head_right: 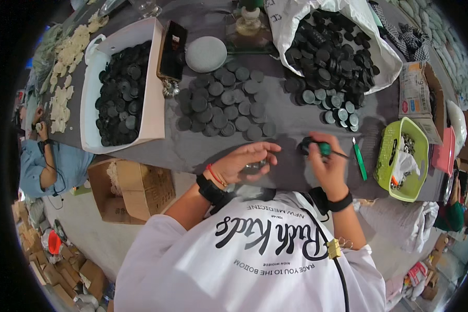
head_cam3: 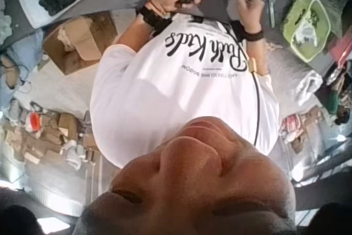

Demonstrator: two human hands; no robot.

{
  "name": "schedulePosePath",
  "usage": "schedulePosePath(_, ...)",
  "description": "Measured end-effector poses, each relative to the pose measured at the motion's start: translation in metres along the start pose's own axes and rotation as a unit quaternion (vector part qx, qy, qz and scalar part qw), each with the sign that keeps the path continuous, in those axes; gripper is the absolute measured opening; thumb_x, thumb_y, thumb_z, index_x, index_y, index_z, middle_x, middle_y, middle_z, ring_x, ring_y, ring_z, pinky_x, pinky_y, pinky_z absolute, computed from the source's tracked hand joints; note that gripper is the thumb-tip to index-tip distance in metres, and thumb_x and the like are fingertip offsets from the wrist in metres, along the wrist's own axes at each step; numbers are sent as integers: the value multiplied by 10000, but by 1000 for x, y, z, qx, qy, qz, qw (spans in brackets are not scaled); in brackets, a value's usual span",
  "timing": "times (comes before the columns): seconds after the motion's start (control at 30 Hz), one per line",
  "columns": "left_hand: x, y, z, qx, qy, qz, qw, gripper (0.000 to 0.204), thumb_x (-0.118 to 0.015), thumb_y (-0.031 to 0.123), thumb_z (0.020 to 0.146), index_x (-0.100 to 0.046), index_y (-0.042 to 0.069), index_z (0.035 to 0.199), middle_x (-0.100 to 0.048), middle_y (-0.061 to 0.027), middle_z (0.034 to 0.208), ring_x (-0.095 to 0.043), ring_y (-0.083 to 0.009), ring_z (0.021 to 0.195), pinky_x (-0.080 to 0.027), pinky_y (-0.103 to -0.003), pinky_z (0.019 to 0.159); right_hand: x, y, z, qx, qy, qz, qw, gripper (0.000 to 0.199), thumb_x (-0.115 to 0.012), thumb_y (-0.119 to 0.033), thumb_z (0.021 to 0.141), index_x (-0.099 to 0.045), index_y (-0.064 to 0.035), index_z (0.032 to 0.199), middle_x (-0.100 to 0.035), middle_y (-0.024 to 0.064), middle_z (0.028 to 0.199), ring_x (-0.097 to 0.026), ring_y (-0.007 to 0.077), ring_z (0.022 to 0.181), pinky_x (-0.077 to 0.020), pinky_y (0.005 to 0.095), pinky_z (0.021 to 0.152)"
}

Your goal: Manually assembling or inspecting small circular rubber or plastic components at a factory workstation.

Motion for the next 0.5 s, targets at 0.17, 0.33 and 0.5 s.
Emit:
schedulePosePath(0.17, -17, 2, -12, 12, 12, -19, 1000, 406, -512, 229, 933, -415, 37, 1277, -535, -73, 1012, -528, -87, 738, -386, -180, 459, 12, -20, -17, 95, 146, 70, 982, 123, -560, -32, 865, -554, -2, 984, -608, 125, 997, -588, 91, 645, -464, 210, 538)
schedulePosePath(0.33, -19, 10, -23, 18, 48, 13, 999, 406, -514, 245, 935, -422, 49, 1278, -538, -52, 1032, -522, -75, 769, -373, -164, 485, 6, -16, -9, 44, 78, 168, 982, 166, -547, -18, 868, -537, -17, 1034, -604, 136, 1099, -591, 109, 682, -475, 221, 559)
schedulePosePath(0.5, -12, -1, -16, 13, 21, 2, 1000, 367, -516, 258, 939, -448, 52, 1235, -537, -68, 992, -511, -78, 719, -359, -174, 451, -10, 18, -14, -27, 70, 133, 988, 106, -529, -62, 891, -558, -29, 987, -514, -11, 731, -496, 41, 573, -372, 194, 479)
Point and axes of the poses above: each hand's wrist, its own z-axis towards the middle knuckle, its own x-axis out of the back of the hand, y = z × x, the point moved 3 cm from there along z, towards the middle knuckle
